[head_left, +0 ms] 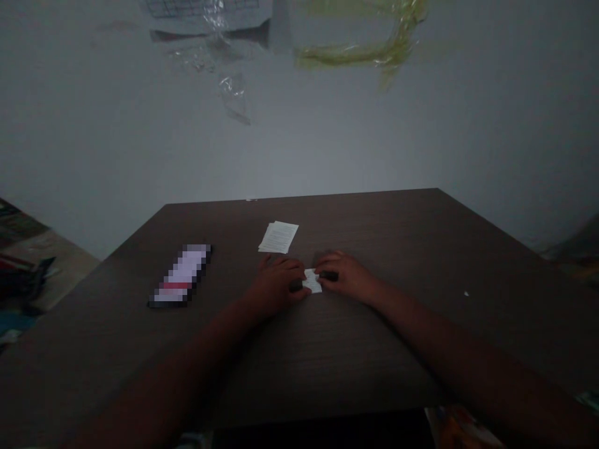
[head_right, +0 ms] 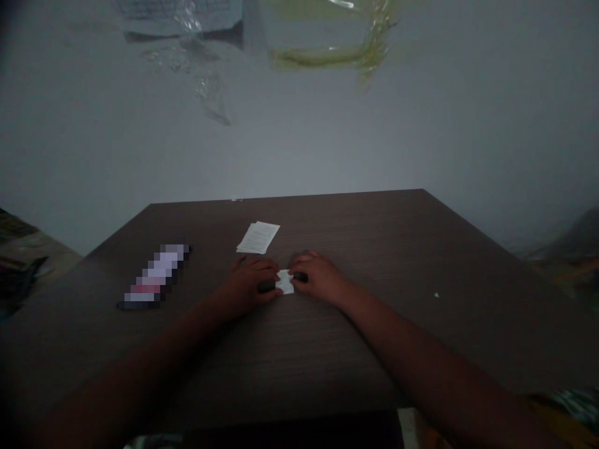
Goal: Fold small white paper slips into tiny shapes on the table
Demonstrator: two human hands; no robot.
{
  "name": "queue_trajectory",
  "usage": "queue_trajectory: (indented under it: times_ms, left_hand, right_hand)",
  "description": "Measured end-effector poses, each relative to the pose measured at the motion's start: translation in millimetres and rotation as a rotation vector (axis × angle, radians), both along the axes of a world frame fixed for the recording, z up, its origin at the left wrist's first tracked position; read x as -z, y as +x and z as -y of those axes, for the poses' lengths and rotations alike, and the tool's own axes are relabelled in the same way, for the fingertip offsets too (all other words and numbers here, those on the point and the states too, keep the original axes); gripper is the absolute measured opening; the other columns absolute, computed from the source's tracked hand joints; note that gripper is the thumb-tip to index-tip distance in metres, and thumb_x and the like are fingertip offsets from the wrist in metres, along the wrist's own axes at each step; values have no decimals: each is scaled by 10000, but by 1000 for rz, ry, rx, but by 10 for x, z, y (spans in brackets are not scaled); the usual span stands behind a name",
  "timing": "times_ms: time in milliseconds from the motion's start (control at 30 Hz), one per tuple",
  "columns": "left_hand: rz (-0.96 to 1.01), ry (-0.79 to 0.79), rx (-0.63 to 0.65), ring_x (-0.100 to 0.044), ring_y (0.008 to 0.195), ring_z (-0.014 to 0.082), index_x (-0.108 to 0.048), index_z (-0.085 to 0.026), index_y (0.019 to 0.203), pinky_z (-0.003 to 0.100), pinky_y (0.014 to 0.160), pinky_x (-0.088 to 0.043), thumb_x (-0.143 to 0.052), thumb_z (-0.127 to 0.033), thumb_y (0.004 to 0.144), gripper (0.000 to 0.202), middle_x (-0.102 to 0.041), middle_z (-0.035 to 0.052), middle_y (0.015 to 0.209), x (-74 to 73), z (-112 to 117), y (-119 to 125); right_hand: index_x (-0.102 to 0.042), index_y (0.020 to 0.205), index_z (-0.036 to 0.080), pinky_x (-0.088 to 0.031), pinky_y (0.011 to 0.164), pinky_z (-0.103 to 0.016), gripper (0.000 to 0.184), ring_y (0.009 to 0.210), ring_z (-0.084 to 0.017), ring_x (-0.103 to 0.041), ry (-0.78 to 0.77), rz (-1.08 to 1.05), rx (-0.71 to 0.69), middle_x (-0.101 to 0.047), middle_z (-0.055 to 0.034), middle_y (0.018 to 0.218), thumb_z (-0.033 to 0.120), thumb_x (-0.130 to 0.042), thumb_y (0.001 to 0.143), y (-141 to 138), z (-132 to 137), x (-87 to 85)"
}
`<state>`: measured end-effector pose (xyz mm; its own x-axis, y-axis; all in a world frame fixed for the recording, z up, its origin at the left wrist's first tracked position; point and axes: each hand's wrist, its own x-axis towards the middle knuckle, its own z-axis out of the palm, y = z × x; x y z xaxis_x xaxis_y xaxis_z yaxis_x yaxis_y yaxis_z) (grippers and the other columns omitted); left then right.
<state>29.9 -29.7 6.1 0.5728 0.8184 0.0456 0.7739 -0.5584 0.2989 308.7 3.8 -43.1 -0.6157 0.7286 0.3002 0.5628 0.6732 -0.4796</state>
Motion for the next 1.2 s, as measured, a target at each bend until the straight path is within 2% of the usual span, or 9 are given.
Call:
queue_trajectory:
  times_ms: [100,233,467,667,867,1033,1200]
  left_hand:
    - [3,15,14,-718,1541,404,-885,-272,1261,753,1496,-315,-871,-290,1098,165,-869,97,1527,18,-6,-8]
    - [-6,4,0,-725,1552,427,-895,-255,1266,796,1492,-311,-861,-276,1102,169,-859,97,1537,-2,1,6]
    - [3,-22,-3,-711,1569,427,-887,-292,1266,804,1481,-296,-887,-277,1091,176,-869,100,1542,-57,23,43]
    - [-5,-31,-19,-719,1592,431,-896,-304,1332,843,1482,-278,-904,-262,1085,251,-867,89,1550,-41,11,56]
    - [-2,14,120,-750,1549,399,-914,-310,1314,801,1507,-298,-916,-304,1095,220,-889,71,1499,11,-3,-24]
    - [31,-1,134,-762,1543,399,-910,-310,1314,842,1499,-269,-886,-289,1122,194,-893,73,1501,49,12,-31]
    - [11,-9,92,-768,1523,380,-913,-331,1297,778,1505,-315,-916,-283,1087,216,-894,53,1488,35,19,8]
  right_hand:
    - [-895,1390,290,-608,1268,-583,320,1431,-347,-781,5,25,11,-879,-118,1458,240,-912,1074,29,91,-36]
    - [-857,1379,292,-615,1244,-566,413,1420,-365,-767,-13,37,74,-856,-114,1462,248,-981,987,26,213,-73]
    - [-865,1260,277,-610,1227,-589,331,1355,-361,-786,-55,-31,83,-870,-104,1364,230,-992,957,0,182,-43]
    - [-910,1388,277,-579,1294,-618,298,1473,-366,-759,6,-49,3,-841,-145,1540,255,-909,1090,38,136,-45]
    - [-942,1238,262,-583,1254,-591,123,1273,-320,-811,-10,99,-73,-890,-114,1328,238,-856,1153,10,220,-144]
    - [-928,1342,261,-590,1229,-590,253,1349,-376,-763,5,142,-8,-869,-134,1379,315,-942,1096,-47,419,-184]
    - [-934,1270,269,-589,1186,-549,217,1301,-358,-777,-20,123,18,-881,-110,1340,250,-959,1056,-76,418,-180]
